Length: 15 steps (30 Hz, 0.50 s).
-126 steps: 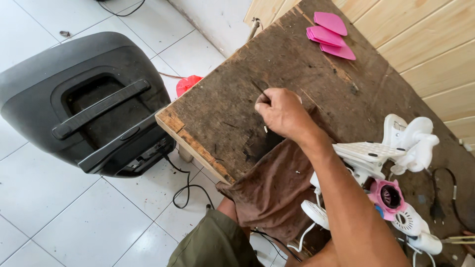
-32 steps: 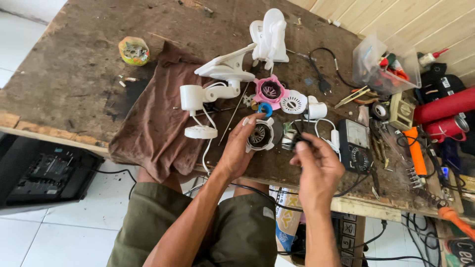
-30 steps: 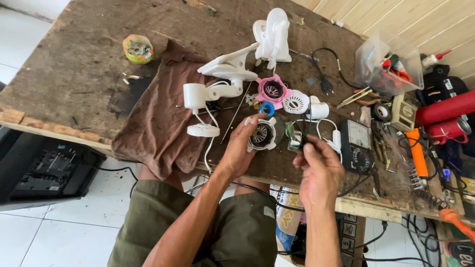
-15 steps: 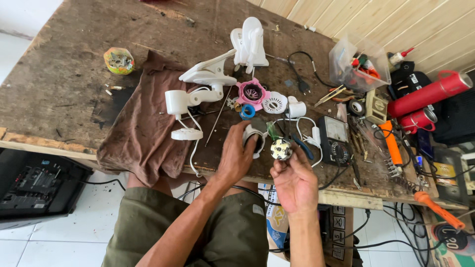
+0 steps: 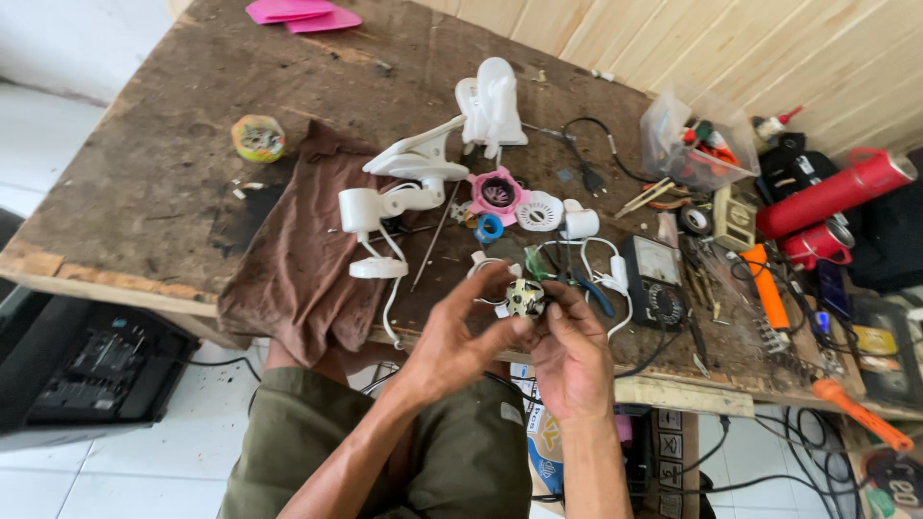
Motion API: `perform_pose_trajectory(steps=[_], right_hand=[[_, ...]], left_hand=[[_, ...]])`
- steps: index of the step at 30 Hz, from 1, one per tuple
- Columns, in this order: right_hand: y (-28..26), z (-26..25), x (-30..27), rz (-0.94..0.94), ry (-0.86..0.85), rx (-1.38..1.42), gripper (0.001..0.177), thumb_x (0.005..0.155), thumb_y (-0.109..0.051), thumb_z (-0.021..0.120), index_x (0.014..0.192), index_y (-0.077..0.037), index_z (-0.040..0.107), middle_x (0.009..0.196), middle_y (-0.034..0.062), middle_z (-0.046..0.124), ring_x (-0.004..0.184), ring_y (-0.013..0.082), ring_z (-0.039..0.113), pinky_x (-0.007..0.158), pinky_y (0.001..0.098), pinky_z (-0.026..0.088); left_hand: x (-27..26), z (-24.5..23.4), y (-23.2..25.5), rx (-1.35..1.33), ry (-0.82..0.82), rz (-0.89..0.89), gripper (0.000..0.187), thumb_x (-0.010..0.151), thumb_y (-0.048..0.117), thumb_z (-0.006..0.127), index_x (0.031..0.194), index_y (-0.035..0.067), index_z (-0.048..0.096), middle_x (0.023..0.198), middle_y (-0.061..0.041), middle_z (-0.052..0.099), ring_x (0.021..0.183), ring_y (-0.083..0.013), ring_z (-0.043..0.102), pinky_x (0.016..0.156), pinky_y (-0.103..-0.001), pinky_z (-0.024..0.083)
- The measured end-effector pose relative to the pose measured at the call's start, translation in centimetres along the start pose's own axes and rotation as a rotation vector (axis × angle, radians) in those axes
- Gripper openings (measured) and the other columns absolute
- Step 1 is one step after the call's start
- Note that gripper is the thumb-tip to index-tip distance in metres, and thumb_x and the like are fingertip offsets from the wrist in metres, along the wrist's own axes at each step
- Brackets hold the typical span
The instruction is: The person uses a screwdriver to work on the internal components of a small white electric fan motor. They then pick up a second fan motor and continue to use the screwdriver on it.
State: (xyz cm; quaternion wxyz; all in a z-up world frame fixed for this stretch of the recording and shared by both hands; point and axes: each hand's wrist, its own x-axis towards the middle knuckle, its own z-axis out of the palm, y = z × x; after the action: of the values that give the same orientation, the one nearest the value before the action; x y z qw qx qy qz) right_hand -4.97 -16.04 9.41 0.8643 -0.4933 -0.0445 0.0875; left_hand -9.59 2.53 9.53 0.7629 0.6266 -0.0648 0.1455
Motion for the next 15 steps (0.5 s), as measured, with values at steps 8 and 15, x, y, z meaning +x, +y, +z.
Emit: perform_pose_trajectory(steps=[8, 15], right_hand=[[3.5, 4.2, -1.5, -0.036, 0.016, -0.279, 0.047, 0.102, -0.005, 0.073, 0.148, -0.002, 0.067, 0.100, 0.0163, 0.080, 0.076, 0.0247, 0.080, 0.064, 0.0326, 0.066], [4.4, 0.1, -1.9, -0.010, 0.183, -0.740, 0.038, 0.101, -0.008, 0.077, 0.140, -0.011, 0.077, 0.121, 0.0084, 0.084, 0.101, 0.0171, 0.077, 0.085, 0.0301, 0.065]], left_hand=[[-1.9, -3.8, -0.8, -0.302, 0.149, -0.137, 0.066, 0.084, 0.002, 0.093, 0.145, -0.005, 0.070, 0.125, -0.026, 0.079, 0.111, -0.0347, 0.079, 0.099, -0.049, 0.066], [-2.6, -8.8, -0.5, -0.401, 0.384, -0.177, 0.056, 0.088, -0.006, 0.087, 0.139, 0.005, 0.066, 0.114, -0.006, 0.073, 0.103, -0.0145, 0.071, 0.094, -0.030, 0.063]])
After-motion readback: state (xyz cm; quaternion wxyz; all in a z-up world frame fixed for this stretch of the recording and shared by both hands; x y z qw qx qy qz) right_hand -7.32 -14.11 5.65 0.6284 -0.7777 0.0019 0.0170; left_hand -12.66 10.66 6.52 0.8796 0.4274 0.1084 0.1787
